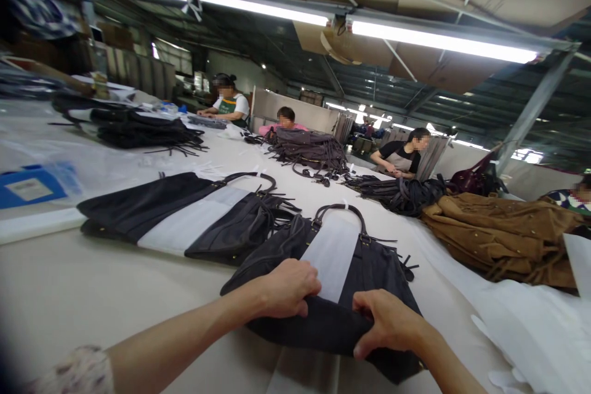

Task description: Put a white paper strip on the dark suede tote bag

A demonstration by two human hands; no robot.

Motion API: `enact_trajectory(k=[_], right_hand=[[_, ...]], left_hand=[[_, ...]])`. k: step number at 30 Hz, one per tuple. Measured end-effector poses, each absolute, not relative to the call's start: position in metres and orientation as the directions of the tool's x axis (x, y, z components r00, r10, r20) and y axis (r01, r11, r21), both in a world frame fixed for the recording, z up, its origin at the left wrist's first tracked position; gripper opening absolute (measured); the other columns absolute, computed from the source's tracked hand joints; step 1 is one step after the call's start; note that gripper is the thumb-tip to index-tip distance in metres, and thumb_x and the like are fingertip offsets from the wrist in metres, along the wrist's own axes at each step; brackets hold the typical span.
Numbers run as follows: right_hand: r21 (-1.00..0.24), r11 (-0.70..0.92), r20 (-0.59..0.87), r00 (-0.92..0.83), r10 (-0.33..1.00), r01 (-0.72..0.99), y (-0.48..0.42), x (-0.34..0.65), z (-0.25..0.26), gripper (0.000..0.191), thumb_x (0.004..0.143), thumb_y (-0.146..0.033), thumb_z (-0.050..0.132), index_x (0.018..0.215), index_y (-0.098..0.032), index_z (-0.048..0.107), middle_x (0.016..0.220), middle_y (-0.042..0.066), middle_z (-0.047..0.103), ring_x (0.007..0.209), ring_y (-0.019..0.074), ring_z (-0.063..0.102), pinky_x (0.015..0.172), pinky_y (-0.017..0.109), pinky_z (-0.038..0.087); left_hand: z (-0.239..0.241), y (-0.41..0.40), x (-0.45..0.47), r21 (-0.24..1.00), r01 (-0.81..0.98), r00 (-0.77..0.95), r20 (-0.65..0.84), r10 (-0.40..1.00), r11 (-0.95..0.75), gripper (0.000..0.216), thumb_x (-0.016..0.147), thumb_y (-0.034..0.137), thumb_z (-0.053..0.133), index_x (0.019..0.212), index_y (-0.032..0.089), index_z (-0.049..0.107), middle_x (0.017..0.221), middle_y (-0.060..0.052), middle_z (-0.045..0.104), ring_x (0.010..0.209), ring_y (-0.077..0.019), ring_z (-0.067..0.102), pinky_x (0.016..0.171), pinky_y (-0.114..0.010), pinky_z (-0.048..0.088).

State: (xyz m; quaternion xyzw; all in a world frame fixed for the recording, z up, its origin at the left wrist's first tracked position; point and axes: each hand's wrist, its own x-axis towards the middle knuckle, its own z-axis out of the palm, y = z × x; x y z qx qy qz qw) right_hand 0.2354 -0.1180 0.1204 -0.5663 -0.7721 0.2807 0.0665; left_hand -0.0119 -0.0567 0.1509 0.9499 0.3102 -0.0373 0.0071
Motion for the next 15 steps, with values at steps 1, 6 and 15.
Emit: enact_trajectory(k=[1, 6, 15], right_hand=[[-0.566, 0.176, -0.236, -0.363, 0.901, 0.805, -0.115, 0.238, 0.122, 0.039, 0.051, -0.029, 0.082, 0.073, -0.021, 0.051, 0.065, -0.011, 0.044, 0.062, 0.0081, 0.038, 0.051, 0.023, 0.021], [-0.754, 0.017, -0.382, -0.459, 0.802, 0.657, -0.101, 0.241, 0.088, 0.032, 0.058, -0.032, 0.078, 0.076, -0.019, 0.054, 0.064, -0.01, 0.044, 0.062, 0.0077, 0.037, 0.051, 0.021, 0.022], [-0.306, 0.208, -0.14, -0.26, 0.955, 0.929, -0.102, 0.219, 0.082, 0.017, 0.077, -0.031, 0.066, 0.073, -0.021, 0.054, 0.071, -0.005, 0.057, 0.071, 0.0139, 0.055, 0.058, 0.025, 0.027]], left_hand=[[0.152, -0.056, -0.012, -0.012, 0.586, 0.808, -0.068, 0.586, -0.81, 0.014, 0.072, 0.032, 0.072, 0.083, 0.023, 0.069, 0.09, -0.007, 0.07, 0.087, -0.0282, 0.066, 0.064, -0.033, 0.049], [0.129, -0.047, -0.016, 0.125, 0.621, 0.784, -0.101, 0.612, -0.774, 0.009, 0.076, 0.031, 0.067, 0.083, 0.027, 0.068, 0.084, -0.001, 0.07, 0.085, -0.0236, 0.067, 0.064, -0.029, 0.048], [0.119, -0.045, -0.002, 0.061, 0.642, 0.765, -0.115, 0.633, -0.764, 0.009, 0.08, 0.018, 0.06, 0.086, 0.019, 0.066, 0.083, -0.009, 0.071, 0.083, -0.0287, 0.068, 0.068, -0.036, 0.05]])
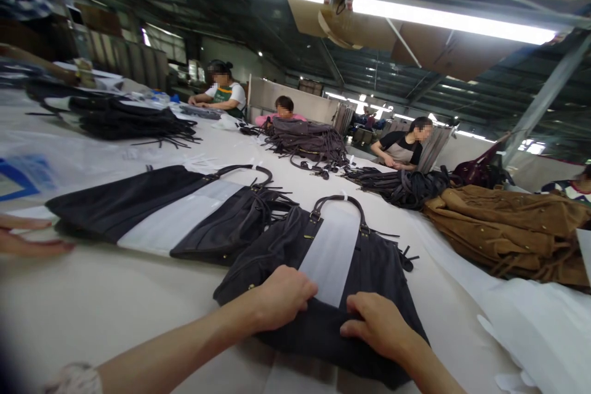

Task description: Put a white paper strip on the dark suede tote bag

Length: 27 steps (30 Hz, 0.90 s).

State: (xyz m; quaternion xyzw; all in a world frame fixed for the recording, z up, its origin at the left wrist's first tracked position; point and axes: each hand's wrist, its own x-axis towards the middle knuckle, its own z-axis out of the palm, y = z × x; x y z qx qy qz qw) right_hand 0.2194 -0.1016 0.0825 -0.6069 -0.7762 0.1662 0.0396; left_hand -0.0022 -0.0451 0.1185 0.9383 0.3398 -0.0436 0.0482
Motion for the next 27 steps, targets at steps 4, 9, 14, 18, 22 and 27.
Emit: enact_trajectory(k=[4, 9, 14, 18, 22, 27], right_hand=[[0.12, 0.011, 0.166, -0.031, 0.986, 0.993, -0.124, 0.198, 0.083, 0.009, 0.091, -0.027, 0.052, 0.085, -0.022, 0.055, 0.086, 0.003, 0.064, 0.074, 0.0199, 0.064, 0.054, 0.028, 0.029], [0.249, 0.066, 0.323, -0.148, 0.935, 0.966, -0.12, 0.2, 0.063, 0.021, 0.096, -0.03, 0.042, 0.081, -0.022, 0.053, 0.078, 0.004, 0.062, 0.069, 0.0198, 0.064, 0.055, 0.029, 0.035], [0.16, 0.243, 0.147, -0.266, 0.953, 0.957, -0.071, 0.22, 0.08, 0.029, 0.098, -0.039, 0.036, 0.082, -0.023, 0.055, 0.074, 0.001, 0.068, 0.067, 0.0203, 0.067, 0.051, 0.029, 0.031], [0.133, 0.256, 0.106, -0.27, 0.957, 0.958, -0.04, 0.211, 0.058, 0.027, 0.098, -0.037, 0.039, 0.084, -0.022, 0.057, 0.078, 0.001, 0.07, 0.072, 0.0204, 0.069, 0.053, 0.027, 0.036], [0.141, 0.216, 0.142, -0.236, 0.961, 0.966, -0.036, 0.196, 0.026, 0.025, 0.098, -0.032, 0.039, 0.087, -0.021, 0.058, 0.083, 0.003, 0.069, 0.073, 0.0199, 0.069, 0.055, 0.027, 0.04], [0.148, 0.188, 0.197, -0.215, 0.957, 0.971, -0.036, 0.198, 0.023, 0.027, 0.099, -0.031, 0.034, 0.088, -0.021, 0.057, 0.083, 0.003, 0.068, 0.075, 0.0196, 0.068, 0.058, 0.027, 0.041]], left_hand=[[0.125, -0.057, -0.002, 0.026, 0.706, 0.708, 0.013, 0.706, -0.708, 0.019, 0.088, 0.012, 0.044, 0.098, 0.016, 0.06, 0.09, -0.01, 0.07, 0.084, -0.0272, 0.067, 0.07, -0.036, 0.05], [0.109, -0.065, -0.003, 0.046, 0.783, 0.613, 0.117, 0.781, -0.621, 0.02, 0.092, 0.011, 0.037, 0.099, 0.018, 0.056, 0.093, -0.009, 0.067, 0.086, -0.0233, 0.065, 0.074, -0.034, 0.05], [0.102, -0.028, -0.007, 0.001, 0.71, 0.7, 0.104, 0.706, -0.704, 0.021, 0.094, 0.015, 0.035, 0.102, 0.019, 0.055, 0.079, -0.006, 0.069, 0.075, -0.0248, 0.068, 0.066, -0.033, 0.05], [0.073, 0.003, -0.007, -0.01, 0.686, 0.727, 0.065, 0.684, -0.728, 0.019, 0.09, 0.012, 0.04, 0.094, 0.018, 0.059, 0.077, -0.008, 0.07, 0.074, -0.0255, 0.069, 0.063, -0.033, 0.049], [0.042, 0.007, -0.007, 0.006, 0.716, 0.696, 0.069, 0.714, -0.698, 0.019, 0.09, 0.011, 0.042, 0.09, 0.018, 0.06, 0.081, -0.008, 0.07, 0.077, -0.0232, 0.068, 0.068, -0.033, 0.049], [0.037, -0.009, 0.01, 0.047, 0.827, 0.547, 0.157, 0.822, -0.559, 0.022, 0.094, 0.026, 0.044, 0.09, 0.014, 0.062, 0.088, -0.014, 0.066, 0.088, -0.0294, 0.062, 0.079, -0.043, 0.046]])
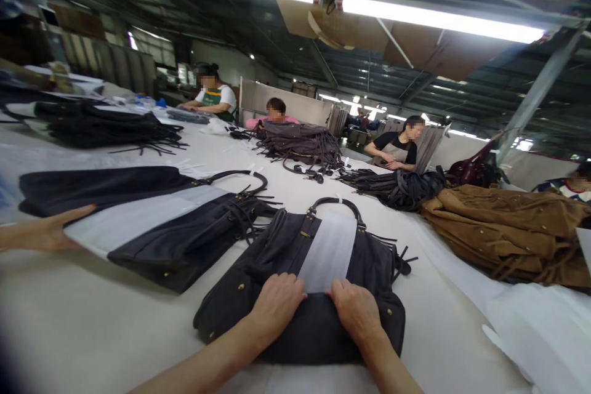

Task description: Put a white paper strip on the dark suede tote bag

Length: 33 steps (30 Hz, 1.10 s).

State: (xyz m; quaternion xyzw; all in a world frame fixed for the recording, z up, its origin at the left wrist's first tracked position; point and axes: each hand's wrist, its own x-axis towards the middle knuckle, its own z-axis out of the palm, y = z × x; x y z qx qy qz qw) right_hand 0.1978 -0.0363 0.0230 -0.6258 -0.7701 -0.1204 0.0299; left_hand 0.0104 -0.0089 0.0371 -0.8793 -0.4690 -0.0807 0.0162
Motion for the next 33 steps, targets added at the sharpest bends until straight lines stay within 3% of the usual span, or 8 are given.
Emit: enact_trajectory(k=[3, 8, 14, 20, 23, 28, 31, 33], right_hand=[[0.161, 0.176, 0.212, -0.209, 0.955, 0.971, -0.035, 0.199, 0.032, 0.023, 0.098, -0.03, 0.039, 0.087, -0.021, 0.057, 0.081, 0.002, 0.068, 0.073, 0.0185, 0.067, 0.056, 0.027, 0.04], [0.182, 0.054, 0.303, -0.108, 0.947, 0.982, -0.062, 0.207, 0.055, 0.034, 0.095, -0.048, 0.039, 0.083, -0.022, 0.056, 0.079, 0.005, 0.066, 0.075, 0.0234, 0.065, 0.064, 0.033, 0.041], [0.141, -0.013, 0.39, -0.044, 0.92, 0.99, -0.108, 0.238, 0.054, 0.044, 0.086, -0.063, 0.044, 0.093, -0.022, 0.056, 0.086, 0.009, 0.064, 0.082, 0.0283, 0.06, 0.074, 0.04, 0.039], [-0.133, 0.104, 0.144, -0.084, 0.986, 0.986, -0.08, 0.258, 0.059, 0.044, 0.081, -0.067, 0.05, 0.072, -0.024, 0.05, 0.068, -0.002, 0.062, 0.067, 0.0187, 0.059, 0.057, 0.029, 0.031], [-0.257, 0.083, 0.129, -0.051, 0.99, 0.963, -0.063, 0.266, 0.054, 0.04, 0.08, -0.061, 0.058, 0.069, -0.023, 0.049, 0.065, -0.004, 0.06, 0.064, 0.0165, 0.058, 0.057, 0.027, 0.034], [-0.301, 0.068, 0.488, 0.092, 0.868, 0.951, -0.079, 0.289, 0.034, 0.035, 0.088, -0.052, 0.047, 0.107, -0.023, 0.053, 0.108, 0.008, 0.06, 0.102, 0.0259, 0.058, 0.089, 0.041, 0.045], [-0.423, -0.016, 0.523, 0.259, 0.812, 0.906, -0.117, 0.289, 0.008, 0.077, 0.079, -0.054, 0.059, 0.14, -0.02, 0.027, 0.134, 0.016, 0.045, 0.122, 0.0332, 0.048, 0.098, 0.049, 0.044], [-0.494, -0.02, 0.461, 0.281, 0.842, 0.869, -0.138, 0.279, -0.01, 0.1, 0.073, -0.051, 0.064, 0.148, -0.017, 0.008, 0.141, 0.019, 0.038, 0.126, 0.0369, 0.044, 0.098, 0.05, 0.045]], left_hand=[[0.037, -0.024, 0.03, 0.09, 0.871, 0.456, 0.219, 0.862, -0.484, 0.034, 0.094, 0.042, 0.044, 0.092, 0.014, 0.063, 0.093, -0.015, 0.064, 0.092, -0.033, 0.059, 0.082, -0.049, 0.043], [0.025, -0.036, 0.041, 0.146, 0.851, 0.434, 0.347, 0.832, -0.505, 0.023, 0.096, 0.03, 0.041, 0.097, 0.018, 0.062, 0.098, -0.01, 0.06, 0.097, -0.0279, 0.053, 0.09, -0.046, 0.036], [0.022, -0.035, 0.034, 0.156, 0.797, 0.462, 0.465, 0.755, -0.583, 0.017, 0.094, 0.032, 0.047, 0.09, 0.02, 0.058, 0.089, -0.006, 0.056, 0.084, -0.0262, 0.049, 0.08, -0.042, 0.036], [0.025, -0.034, 0.032, 0.149, 0.801, 0.461, 0.465, 0.756, -0.58, 0.018, 0.095, 0.033, 0.045, 0.089, 0.02, 0.056, 0.088, -0.005, 0.055, 0.083, -0.0257, 0.048, 0.078, -0.041, 0.035], [0.021, -0.03, 0.033, 0.137, 0.8, 0.47, 0.462, 0.752, -0.584, 0.016, 0.094, 0.031, 0.047, 0.089, 0.019, 0.056, 0.087, -0.005, 0.056, 0.084, -0.0256, 0.048, 0.08, -0.042, 0.034], [0.014, -0.026, 0.034, 0.134, 0.813, 0.448, 0.477, 0.756, -0.567, 0.015, 0.094, 0.029, 0.047, 0.088, 0.019, 0.057, 0.085, -0.005, 0.056, 0.082, -0.0253, 0.049, 0.08, -0.041, 0.034], [0.015, -0.024, 0.035, 0.13, 0.817, 0.444, 0.48, 0.757, -0.562, 0.017, 0.095, 0.029, 0.045, 0.086, 0.019, 0.057, 0.083, -0.005, 0.056, 0.08, -0.0252, 0.049, 0.077, -0.04, 0.033], [0.016, -0.023, 0.035, 0.123, 0.818, 0.445, 0.484, 0.754, -0.562, 0.019, 0.096, 0.028, 0.043, 0.086, 0.02, 0.057, 0.084, -0.005, 0.057, 0.08, -0.0252, 0.049, 0.076, -0.04, 0.032]])
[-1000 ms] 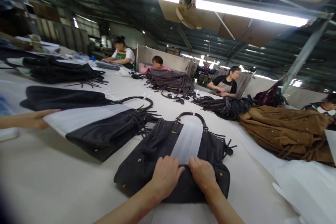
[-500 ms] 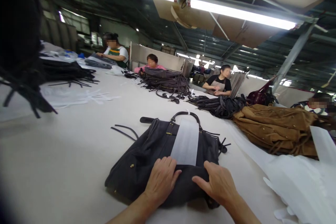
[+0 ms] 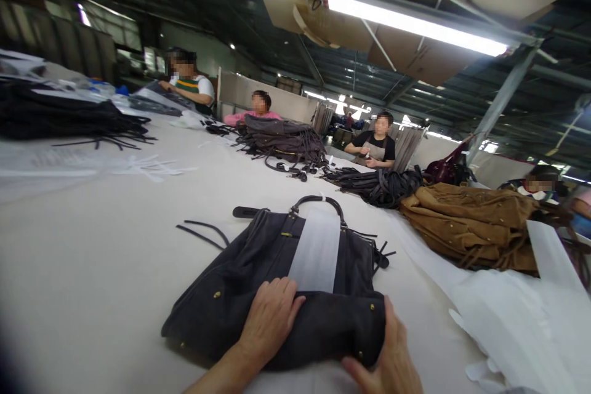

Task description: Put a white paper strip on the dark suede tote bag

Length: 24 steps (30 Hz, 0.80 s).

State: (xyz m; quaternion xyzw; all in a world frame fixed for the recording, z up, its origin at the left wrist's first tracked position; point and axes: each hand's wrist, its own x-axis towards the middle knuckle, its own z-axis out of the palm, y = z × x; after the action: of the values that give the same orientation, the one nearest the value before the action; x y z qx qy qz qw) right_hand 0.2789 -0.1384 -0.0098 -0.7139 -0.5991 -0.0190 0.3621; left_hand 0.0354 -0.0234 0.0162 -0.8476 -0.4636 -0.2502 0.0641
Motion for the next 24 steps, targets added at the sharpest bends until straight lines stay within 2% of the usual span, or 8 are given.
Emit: enact_trajectory(k=[3, 6, 11, 13, 15, 18, 21, 24], right_hand=[[-0.638, -0.067, 0.337, 0.357, 0.871, 0.767, -0.147, 0.263, -0.016, 0.095, 0.077, -0.033, 0.055, 0.149, -0.019, -0.005, 0.134, 0.018, 0.049, 0.11, 0.0319, 0.06, 0.083, 0.043, 0.054], [-0.685, -0.083, 0.267, 0.356, 0.896, 0.723, -0.137, 0.278, -0.001, 0.089, 0.073, -0.017, 0.046, 0.149, -0.024, -0.001, 0.106, 0.007, 0.065, 0.079, 0.022, 0.068, 0.066, 0.032, 0.054], [-0.421, 0.061, 0.295, 0.073, 0.953, 0.905, -0.152, 0.373, -0.015, 0.068, 0.064, -0.009, 0.04, 0.131, -0.022, 0.051, 0.078, 0.002, 0.067, 0.072, 0.0196, 0.065, 0.071, 0.032, 0.054], [-0.324, 0.046, 0.256, 0.041, 0.966, 0.945, -0.164, 0.401, -0.021, 0.063, 0.064, -0.008, 0.039, 0.123, -0.021, 0.058, 0.069, 0.001, 0.066, 0.064, 0.0184, 0.065, 0.065, 0.03, 0.055], [-0.248, 0.089, 0.397, 0.018, 0.918, 0.965, -0.168, 0.401, -0.009, 0.066, 0.067, -0.005, 0.038, 0.13, -0.023, 0.052, 0.092, 0.004, 0.07, 0.083, 0.0179, 0.068, 0.078, 0.03, 0.056], [-0.084, 0.194, 0.582, -0.11, 0.805, 0.977, -0.158, 0.347, 0.036, 0.06, 0.083, -0.017, 0.047, 0.141, -0.026, 0.036, 0.132, 0.009, 0.055, 0.121, 0.0239, 0.054, 0.101, 0.039, 0.047], [-0.004, 0.29, 0.405, -0.264, 0.876, 0.957, -0.128, 0.285, 0.077, 0.08, 0.074, -0.031, 0.07, 0.143, -0.033, 0.032, 0.147, 0.007, 0.041, 0.135, 0.033, 0.036, 0.112, 0.053, 0.03], [-0.162, 0.165, 0.202, -0.131, 0.971, 0.973, -0.097, 0.266, 0.083, 0.094, 0.054, -0.032, 0.085, 0.137, -0.024, 0.043, 0.13, 0.014, 0.056, 0.123, 0.0387, 0.046, 0.107, 0.059, 0.029]], left_hand=[[0.019, -0.022, 0.034, 0.122, 0.817, 0.445, 0.49, 0.75, -0.564, 0.023, 0.098, 0.027, 0.039, 0.086, 0.02, 0.057, 0.083, -0.005, 0.057, 0.079, -0.0251, 0.049, 0.075, -0.04, 0.032], [0.022, -0.018, 0.03, 0.12, 0.815, 0.448, 0.49, 0.748, -0.567, 0.026, 0.099, 0.027, 0.035, 0.085, 0.021, 0.057, 0.083, -0.005, 0.057, 0.077, -0.025, 0.049, 0.073, -0.04, 0.031], [0.021, -0.016, 0.026, 0.12, 0.797, 0.468, 0.496, 0.731, -0.592, 0.028, 0.099, 0.027, 0.034, 0.085, 0.021, 0.057, 0.083, -0.005, 0.057, 0.077, -0.025, 0.049, 0.072, -0.039, 0.031], [0.018, -0.017, 0.026, 0.134, 0.79, 0.466, 0.502, 0.728, -0.598, 0.027, 0.099, 0.027, 0.035, 0.085, 0.021, 0.057, 0.083, -0.005, 0.057, 0.077, -0.0248, 0.048, 0.072, -0.039, 0.031], [0.017, -0.019, 0.027, 0.147, 0.787, 0.461, 0.507, 0.728, -0.6, 0.026, 0.098, 0.027, 0.036, 0.084, 0.021, 0.057, 0.083, -0.004, 0.056, 0.076, -0.0243, 0.048, 0.072, -0.039, 0.031], [0.019, -0.022, 0.028, 0.134, 0.792, 0.453, 0.524, 0.721, -0.595, 0.025, 0.098, 0.027, 0.036, 0.084, 0.02, 0.057, 0.083, -0.005, 0.056, 0.076, -0.0236, 0.047, 0.071, -0.038, 0.031], [0.024, -0.023, 0.027, 0.111, 0.796, 0.454, 0.542, 0.707, -0.596, 0.027, 0.099, 0.027, 0.035, 0.084, 0.019, 0.056, 0.082, -0.005, 0.056, 0.075, -0.0231, 0.047, 0.072, -0.038, 0.032], [0.027, -0.022, 0.025, 0.134, 0.778, 0.459, 0.545, 0.702, -0.613, 0.026, 0.099, 0.028, 0.036, 0.084, 0.019, 0.056, 0.082, -0.005, 0.055, 0.076, -0.023, 0.048, 0.072, -0.038, 0.034]])
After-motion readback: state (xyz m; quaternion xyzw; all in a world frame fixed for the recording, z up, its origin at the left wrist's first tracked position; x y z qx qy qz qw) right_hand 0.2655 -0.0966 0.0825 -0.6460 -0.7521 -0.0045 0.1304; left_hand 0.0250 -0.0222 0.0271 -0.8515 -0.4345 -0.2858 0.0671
